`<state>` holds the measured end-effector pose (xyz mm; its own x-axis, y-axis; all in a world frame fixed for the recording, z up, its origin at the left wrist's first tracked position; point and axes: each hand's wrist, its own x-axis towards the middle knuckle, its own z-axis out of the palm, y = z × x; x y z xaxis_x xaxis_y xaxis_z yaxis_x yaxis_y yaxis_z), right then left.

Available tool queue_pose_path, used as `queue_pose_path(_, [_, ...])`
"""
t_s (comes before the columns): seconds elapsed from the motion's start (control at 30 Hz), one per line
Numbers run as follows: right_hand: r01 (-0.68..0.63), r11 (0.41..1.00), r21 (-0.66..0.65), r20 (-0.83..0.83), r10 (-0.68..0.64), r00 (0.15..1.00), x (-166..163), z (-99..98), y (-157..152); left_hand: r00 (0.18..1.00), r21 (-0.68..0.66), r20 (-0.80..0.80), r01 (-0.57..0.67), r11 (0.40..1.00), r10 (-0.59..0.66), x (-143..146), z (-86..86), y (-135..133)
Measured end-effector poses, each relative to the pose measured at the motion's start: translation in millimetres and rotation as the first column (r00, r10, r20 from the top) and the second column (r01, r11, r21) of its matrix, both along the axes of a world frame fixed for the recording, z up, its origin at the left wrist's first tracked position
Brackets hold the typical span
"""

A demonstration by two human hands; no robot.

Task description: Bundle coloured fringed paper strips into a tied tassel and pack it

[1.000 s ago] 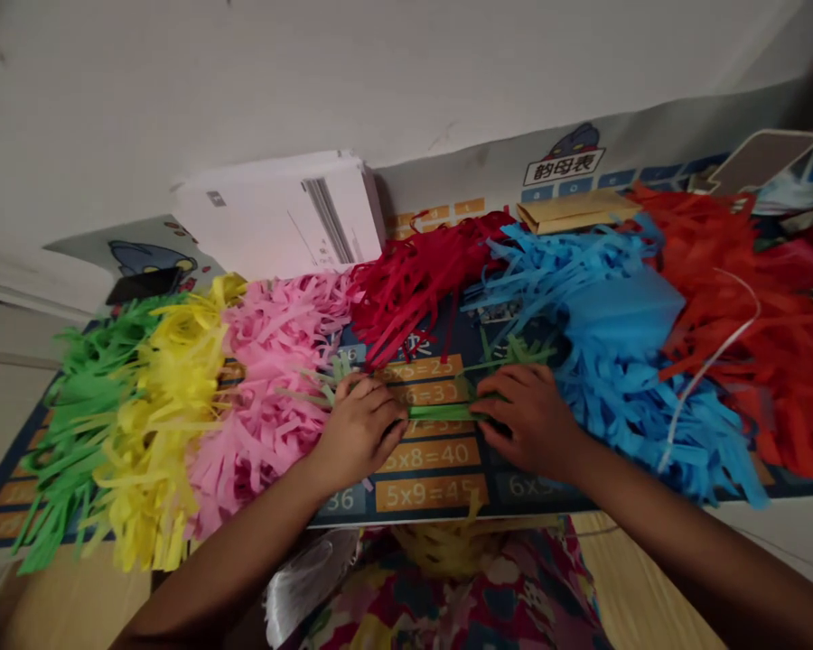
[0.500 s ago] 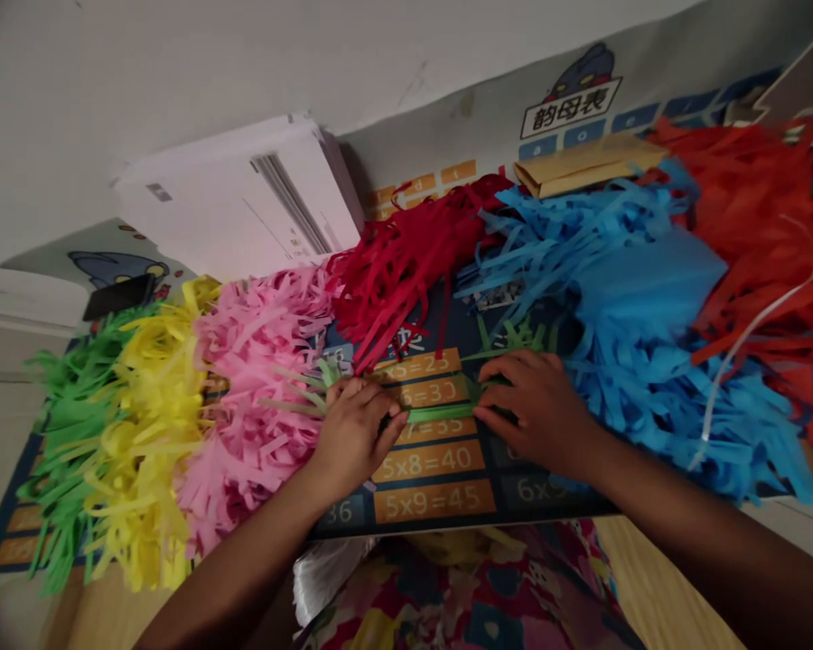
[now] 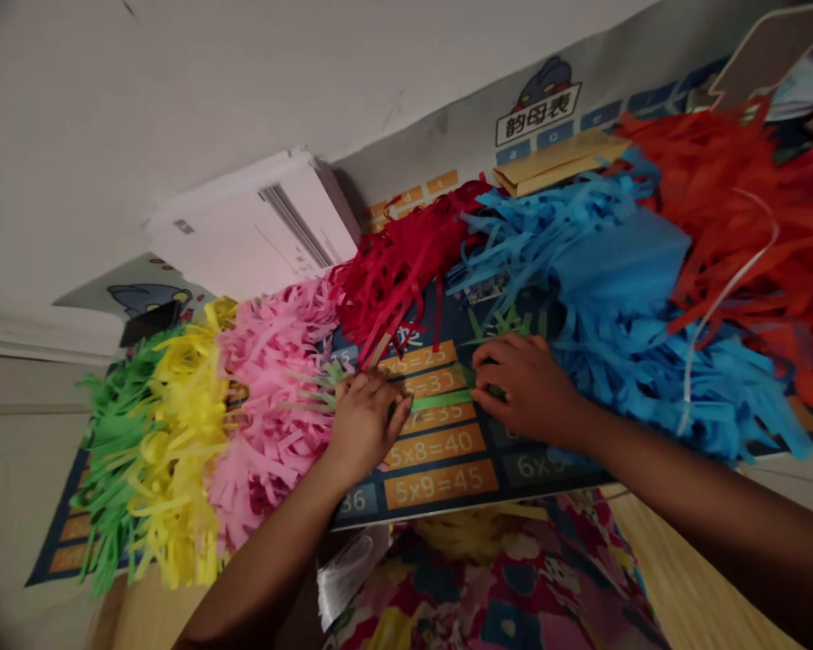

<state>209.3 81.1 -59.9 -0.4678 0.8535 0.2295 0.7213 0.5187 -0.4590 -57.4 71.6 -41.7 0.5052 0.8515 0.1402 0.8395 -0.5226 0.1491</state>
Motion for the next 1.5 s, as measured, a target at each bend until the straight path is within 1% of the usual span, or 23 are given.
queue_pose_path(0.1, [0.024,0.999,0.027,0.036,-0.025,0.999,-2.0,0.1,-0.9,1.000,0.036,-0.015,-0.018,0.999,0.019,-0.5,0.2,-0.9])
queue_pose_path(0.13, [0.025,0.998,0.065,0.054,-0.028,0.998,-3.1,1.9,-2.2,1.000,0.069,-0.022,-0.009,0.998,0.011,-0.8,0.9,-1.5])
queue_pose_path(0.17, [0.011,0.993,0.120,0.077,-0.020,0.997,-4.5,4.7,-3.8,0.999,0.105,-0.031,0.027,0.994,-0.024,-1.1,1.9,-2.3])
queue_pose_path(0.23, [-0.072,0.963,0.259,0.126,0.040,0.991,-8.1,13.0,-7.9,0.987,0.162,-0.052,0.160,0.974,-0.153,-1.8,5.2,-4.8])
queue_pose_path(0.3, [-0.195,0.923,0.331,0.216,0.128,0.968,-13.0,22.7,-11.8,0.956,0.184,-0.086,0.291,0.939,-0.279,-1.5,9.9,-7.9])
queue_pose_path(0.33, [-0.253,0.905,0.341,0.264,0.166,0.950,-15.8,27.0,-13.1,0.945,0.188,-0.106,0.324,0.927,-0.309,-0.5,12.4,-9.4])
queue_pose_path(0.4, [-0.341,0.876,0.341,0.361,0.213,0.908,-21.6,33.0,-13.8,0.936,0.200,-0.148,0.345,0.917,-0.320,3.2,17.5,-11.1])
queue_pose_path(0.47, [-0.405,0.840,0.360,0.426,0.239,0.873,-26.4,34.9,-11.6,0.926,0.188,-0.176,0.364,0.912,-0.334,8.9,21.5,-10.4])
queue_pose_path(0.5, [-0.418,0.834,0.362,0.436,0.245,0.866,-28.0,34.6,-9.4,0.923,0.175,-0.182,0.369,0.913,-0.338,12.0,22.8,-9.1])
queue_pose_path(0.53, [-0.413,0.839,0.354,0.430,0.246,0.869,-28.8,33.7,-6.6,0.923,0.161,-0.184,0.368,0.916,-0.338,14.8,23.4,-7.4])
queue_pose_path(0.63, [-0.344,0.883,0.320,0.365,0.220,0.904,-27.5,29.8,3.8,0.935,0.151,-0.156,0.340,0.928,-0.318,19.9,21.5,-1.6])
queue_pose_path(0.77, [-0.280,0.908,0.311,0.313,0.181,0.932,-27.7,27.6,11.7,0.954,0.215,-0.121,0.295,0.931,-0.274,19.9,14.3,2.0])
queue_pose_path(0.87, [-0.287,0.895,0.342,0.359,0.158,0.920,-34.5,30.1,4.1,0.961,0.259,-0.113,0.275,0.926,-0.253,18.2,10.3,0.5])
queue_pose_path(0.97, [-0.334,0.854,0.399,0.417,0.156,0.896,-39.7,31.1,-8.3,0.960,0.255,-0.121,0.275,0.927,-0.251,15.2,7.4,-2.5])
queue_pose_path(1.07, [-0.331,0.835,0.439,0.392,0.153,0.907,-34.3,24.2,-13.2,0.962,0.231,-0.092,0.270,0.935,-0.255,9.9,4.3,-5.2])
queue_pose_path(1.13, [-0.293,0.847,0.444,0.345,0.140,0.928,-25.5,16.0,-11.0,0.969,0.203,-0.028,0.247,0.948,-0.246,5.8,2.3,-6.1])
queue_pose_path(1.23, [-0.204,0.893,0.401,0.223,0.121,0.967,-12.0,5.1,-4.4,0.972,0.133,0.120,0.185,0.974,-0.201,1.0,0.4,-5.3])
queue_pose_path(1.3, [-0.154,0.927,0.342,0.141,0.111,0.984,-5.7,1.4,-0.6,0.960,0.045,0.232,0.148,0.988,-0.155,-0.7,-0.1,-3.6])
queue_pose_path(1.37, [-0.131,0.951,0.279,0.081,0.113,0.990,-1.6,0.5,1.6,0.943,-0.064,0.319,0.119,0.991,-0.093,-1.2,-0.1,-1.5])
queue_pose_path(1.43, [-0.121,0.972,0.203,0.024,0.119,0.993,1.4,0.6,2.6,0.930,-0.145,0.368,0.087,0.986,-0.028,-1.1,0.1,-0.1])
queue_pose_path(1.5, [-0.102,0.988,0.115,-0.026,0.106,0.994,4.1,0.2,3.1,0.918,-0.177,0.396,0.057,0.983,0.018,-0.6,0.5,0.4])
